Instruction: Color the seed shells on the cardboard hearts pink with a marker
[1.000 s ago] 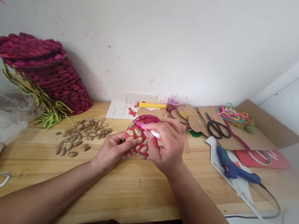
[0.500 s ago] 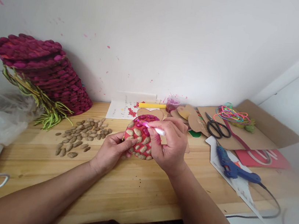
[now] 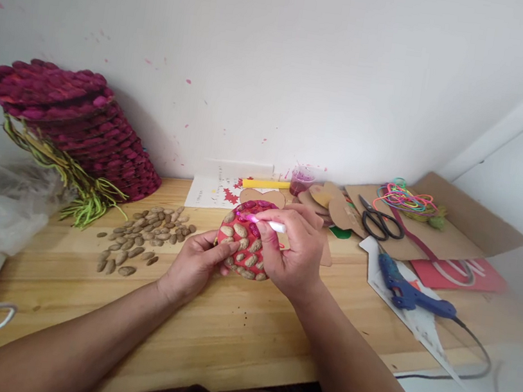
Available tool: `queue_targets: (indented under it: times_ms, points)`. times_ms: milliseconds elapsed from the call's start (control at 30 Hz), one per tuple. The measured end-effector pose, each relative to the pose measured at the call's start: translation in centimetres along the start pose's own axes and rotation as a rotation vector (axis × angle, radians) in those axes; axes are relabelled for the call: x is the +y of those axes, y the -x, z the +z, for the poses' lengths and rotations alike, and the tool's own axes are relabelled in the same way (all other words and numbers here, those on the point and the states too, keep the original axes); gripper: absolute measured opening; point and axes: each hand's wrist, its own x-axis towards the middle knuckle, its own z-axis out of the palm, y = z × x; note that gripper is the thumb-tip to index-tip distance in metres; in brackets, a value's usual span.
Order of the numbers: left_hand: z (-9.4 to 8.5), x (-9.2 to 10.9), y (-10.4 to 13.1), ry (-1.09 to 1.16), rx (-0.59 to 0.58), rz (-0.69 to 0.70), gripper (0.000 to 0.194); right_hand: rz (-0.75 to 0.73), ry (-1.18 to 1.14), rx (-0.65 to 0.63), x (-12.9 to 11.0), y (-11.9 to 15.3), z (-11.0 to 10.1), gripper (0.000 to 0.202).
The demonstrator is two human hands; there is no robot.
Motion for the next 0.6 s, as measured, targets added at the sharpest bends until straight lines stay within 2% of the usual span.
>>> queue_targets:
  times_ms: [133,267,467,600]
  points:
    - [0.00,-0.02,-0.06,0.021,-0.005,-0.007,0.042,-0.006,0.019,0.032,0.02,0.00,-0.01,0.011]
    - [0.01,-0.12,-0.13,0.035,-0.014,-0.004,0.040,0.000,-0.007,0.002,0.00,-0.01,-0.05,0.009]
    - [-0.09,-0.38,-0.16,0.043,-0.023,-0.010,0.039,0.042,-0.003,0.084,0.22,-0.13,-0.08,0.010]
    - [-0.11,-0.37,-0.13,0.062,-0.021,-0.015,0.038,0.045,-0.025,0.044,0.09,-0.08,0.00,0.009]
